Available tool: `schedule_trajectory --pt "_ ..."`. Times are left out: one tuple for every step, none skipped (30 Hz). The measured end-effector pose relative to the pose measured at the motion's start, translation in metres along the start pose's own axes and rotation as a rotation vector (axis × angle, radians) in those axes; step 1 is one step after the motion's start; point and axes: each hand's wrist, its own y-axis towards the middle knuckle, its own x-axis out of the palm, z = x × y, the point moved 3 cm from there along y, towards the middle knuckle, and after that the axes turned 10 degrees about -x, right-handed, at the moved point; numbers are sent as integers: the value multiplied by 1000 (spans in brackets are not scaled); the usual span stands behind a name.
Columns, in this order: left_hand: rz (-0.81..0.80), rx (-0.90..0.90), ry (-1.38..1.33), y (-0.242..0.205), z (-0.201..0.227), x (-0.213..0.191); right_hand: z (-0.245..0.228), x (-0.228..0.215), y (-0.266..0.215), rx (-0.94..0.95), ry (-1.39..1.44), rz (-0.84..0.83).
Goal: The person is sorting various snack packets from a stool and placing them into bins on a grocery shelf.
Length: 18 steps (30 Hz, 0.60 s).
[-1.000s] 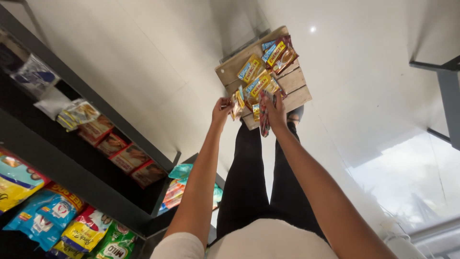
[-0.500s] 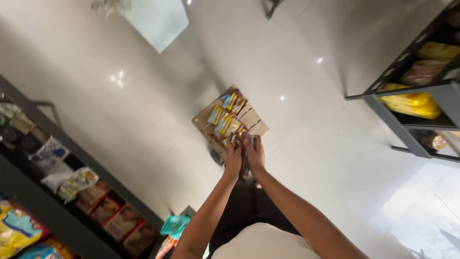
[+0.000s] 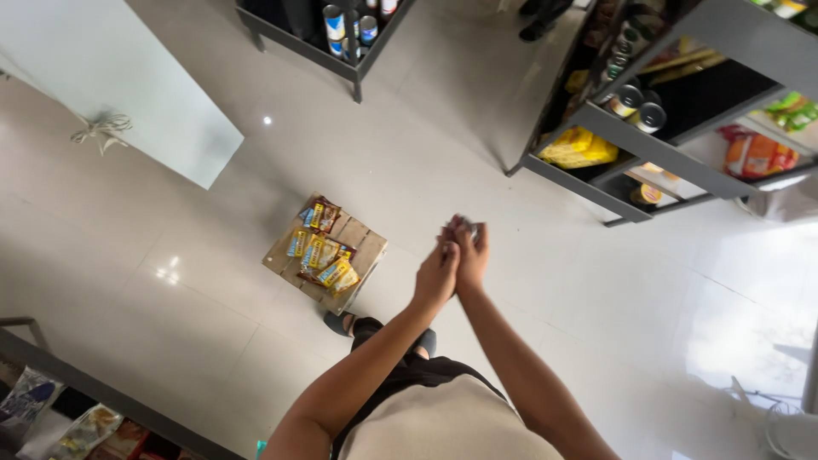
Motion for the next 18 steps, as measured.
schedule_trajectory --pt "-6 5 9 -23 14 8 -16 -15 0 -5 5 10" --pt "-36 86 57 -46 29 16 -32 -31 1 -75 -79 61" --pt "-67 167 104 -68 45 24 -47 -46 1 -145 -163 112" --pt "-71 179 116 -66 51 31 -52 -58 2 -153 -153 123" --pt "-90 152 120 -63 57 39 -57 -70 3 -159 -161 139" --pt "-114 121 124 -63 59 50 -62 -86 0 -161 -174 160" --pt "-123 127 137 -76 59 61 -63 -101 -3 -166 -169 175" --pt "-138 150 194 -85 64 72 -65 -113 -1 -172 -189 194" --pt "-153 173 251 -94 68 81 -67 -124 1 -178 -210 214" --pt "-155 185 258 -93 59 92 -70 -131 3 -188 -203 220" --pt "-164 249 315 -92 50 103 -73 -138 5 -192 -223 235" --pt "-175 306 371 -93 36 112 -73 -145 2 -189 -247 250" --pt "-179 310 376 -103 40 110 -76 -147 -4 -192 -245 257" --pt "-185 290 401 -112 45 107 -80 -148 -8 -150 -157 262" --pt "-190 270 427 -121 51 104 -82 -149 -13 -108 -69 266" --pt "-192 275 429 -112 46 104 -94 -140 -24 -113 -68 269" --pt "-195 282 426 -102 41 105 -105 -130 -34 -82 -10 259" --pt "-198 284 428 -94 35 103 -114 -120 -48 -46 50 252"
